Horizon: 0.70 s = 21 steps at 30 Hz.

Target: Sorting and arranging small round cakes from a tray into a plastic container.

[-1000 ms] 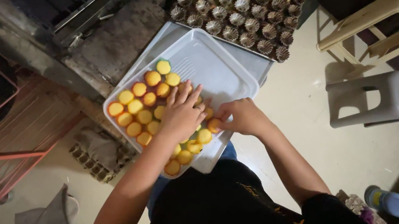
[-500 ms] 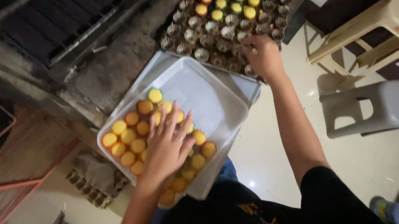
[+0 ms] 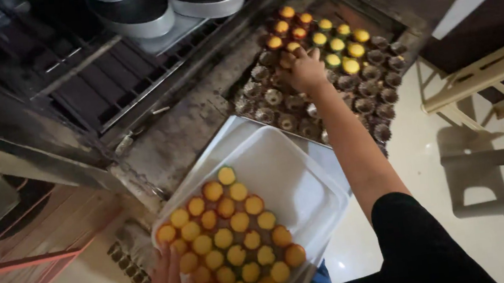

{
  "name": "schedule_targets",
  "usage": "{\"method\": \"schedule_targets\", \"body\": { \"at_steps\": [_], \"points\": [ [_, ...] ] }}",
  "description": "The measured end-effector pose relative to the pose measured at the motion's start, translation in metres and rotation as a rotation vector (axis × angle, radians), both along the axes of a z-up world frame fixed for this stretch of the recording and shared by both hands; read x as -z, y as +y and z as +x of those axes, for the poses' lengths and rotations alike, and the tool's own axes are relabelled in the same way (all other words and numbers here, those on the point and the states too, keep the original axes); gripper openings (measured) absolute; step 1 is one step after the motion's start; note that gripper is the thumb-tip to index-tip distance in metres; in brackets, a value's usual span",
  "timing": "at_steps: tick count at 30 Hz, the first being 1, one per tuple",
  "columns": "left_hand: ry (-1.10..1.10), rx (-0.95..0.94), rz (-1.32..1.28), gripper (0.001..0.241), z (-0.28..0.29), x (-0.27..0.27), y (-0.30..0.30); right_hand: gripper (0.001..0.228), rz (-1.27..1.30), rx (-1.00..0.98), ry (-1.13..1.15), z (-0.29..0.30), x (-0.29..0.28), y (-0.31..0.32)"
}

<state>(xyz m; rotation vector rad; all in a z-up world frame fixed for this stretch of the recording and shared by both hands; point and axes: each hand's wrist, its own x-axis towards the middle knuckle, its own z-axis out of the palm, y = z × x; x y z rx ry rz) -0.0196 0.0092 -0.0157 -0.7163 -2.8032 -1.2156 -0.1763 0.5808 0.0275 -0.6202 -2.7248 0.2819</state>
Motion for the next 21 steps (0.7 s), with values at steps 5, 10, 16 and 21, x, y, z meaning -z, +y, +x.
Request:
{"method": "schedule_targets", "body": {
  "at_steps": [5,10,16,21],
  "points": [
    [-0.019,-0.008,0.049,0.048,0.001,-0.019,0.006,0.045,-0.005,0.029,-0.155,-0.002,0.015,0.006],
    [-0.033,-0.010,0.144,0.047,-0.003,-0.022,0.004,0.037,0.094,-0.089,-0.001,0.002,0.031,0.026],
    [-0.029,-0.040,0.166,0.044,-0.008,-0.018,0.001,0.036,0.342,-0.240,0.148,-0.006,0.056,0.062],
    [-0.097,-0.098,0.148,0.044,-0.007,-0.011,-0.003,0.037,0.298,-0.245,0.188,-0.006,0.042,0.038]
  ]
}}
